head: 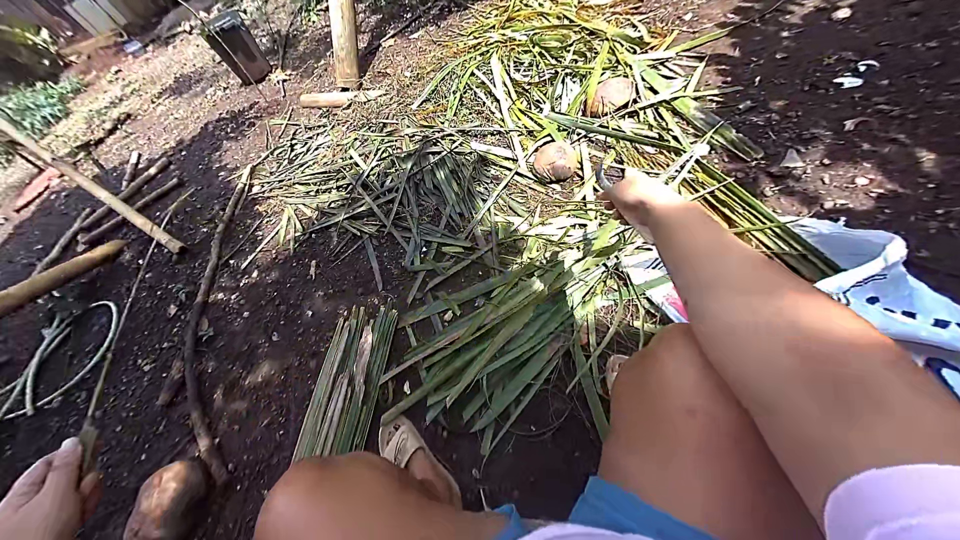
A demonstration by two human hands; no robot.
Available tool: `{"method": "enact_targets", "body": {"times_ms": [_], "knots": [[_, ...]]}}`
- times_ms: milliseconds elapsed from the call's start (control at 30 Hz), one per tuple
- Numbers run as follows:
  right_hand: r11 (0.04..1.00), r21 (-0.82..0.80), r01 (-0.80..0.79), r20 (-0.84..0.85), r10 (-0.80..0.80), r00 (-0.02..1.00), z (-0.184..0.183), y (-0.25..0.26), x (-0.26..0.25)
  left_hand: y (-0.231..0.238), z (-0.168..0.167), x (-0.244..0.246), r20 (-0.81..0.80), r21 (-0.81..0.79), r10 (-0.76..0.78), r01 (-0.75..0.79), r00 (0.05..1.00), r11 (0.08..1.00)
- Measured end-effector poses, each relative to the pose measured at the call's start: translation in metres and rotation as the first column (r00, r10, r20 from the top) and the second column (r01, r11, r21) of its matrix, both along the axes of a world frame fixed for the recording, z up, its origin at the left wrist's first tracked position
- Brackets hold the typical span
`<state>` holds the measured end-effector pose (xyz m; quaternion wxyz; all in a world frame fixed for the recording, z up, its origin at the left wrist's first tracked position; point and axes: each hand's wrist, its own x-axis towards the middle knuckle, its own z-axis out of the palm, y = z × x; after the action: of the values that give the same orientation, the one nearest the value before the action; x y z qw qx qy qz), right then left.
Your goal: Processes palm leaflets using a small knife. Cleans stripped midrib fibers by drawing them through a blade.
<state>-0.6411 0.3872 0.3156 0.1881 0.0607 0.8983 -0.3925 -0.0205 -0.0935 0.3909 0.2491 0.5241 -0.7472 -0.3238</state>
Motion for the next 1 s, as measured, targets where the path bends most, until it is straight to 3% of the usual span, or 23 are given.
{"method": "enact_targets", "body": {"times_ms": [67, 100, 167, 267, 400, 500, 700, 833, 1000], "knots": [[0.94, 0.277, -0.2, 0.011, 0.205, 0.979, -0.001, -0.011, 0.002, 0.025, 0.005, -0.051, 0.013, -0.051, -0.044, 0.045, 0.999, 0.998], [0.932, 0.267, -0.243, -0.021, 0.258, 0.966, -0.002, -0.017, 0.004, 0.044, 0.011, -0.081, -0.013, -0.055, -0.06, 0.059, 0.998, 0.997], [0.963, 0.001, -0.27, -0.128, 0.268, 0.955, 0.014, -0.032, 0.025, 0.077, 0.02, -0.139, -0.136, -0.021, -0.092, 0.09, 0.986, 0.996], [0.816, -0.373, -0.442, -0.284, 0.353, 0.891, 0.048, -0.044, 0.067, 0.124, 0.025, -0.211, -0.275, 0.091, -0.198, 0.23, 0.941, 0.969], [0.593, -0.497, -0.633, -0.395, 0.494, 0.774, 0.073, -0.056, 0.125, 0.185, 0.021, -0.277, -0.278, 0.218, -0.373, 0.437, 0.885, 0.873], [0.511, -0.506, -0.695, -0.394, 0.58, 0.714, 0.076, -0.063, 0.155, 0.219, 0.008, -0.298, -0.343, 0.277, -0.413, 0.511, 0.843, 0.813], [0.457, -0.367, -0.81, -0.387, 0.717, 0.58, 0.066, -0.071, 0.173, 0.26, -0.003, -0.309, -0.594, 0.374, -0.41, 0.688, 0.693, 0.622], [0.477, -0.381, -0.792, -0.395, 0.691, 0.605, 0.066, -0.073, 0.177, 0.262, -0.008, -0.312, -0.522, 0.169, -0.532, 0.693, 0.666, 0.701], [0.538, -0.336, -0.773, -0.385, 0.671, 0.634, 0.071, -0.069, 0.18, 0.264, -0.008, -0.311, -0.269, -0.028, -0.615, 0.632, 0.741, 0.774]]}}
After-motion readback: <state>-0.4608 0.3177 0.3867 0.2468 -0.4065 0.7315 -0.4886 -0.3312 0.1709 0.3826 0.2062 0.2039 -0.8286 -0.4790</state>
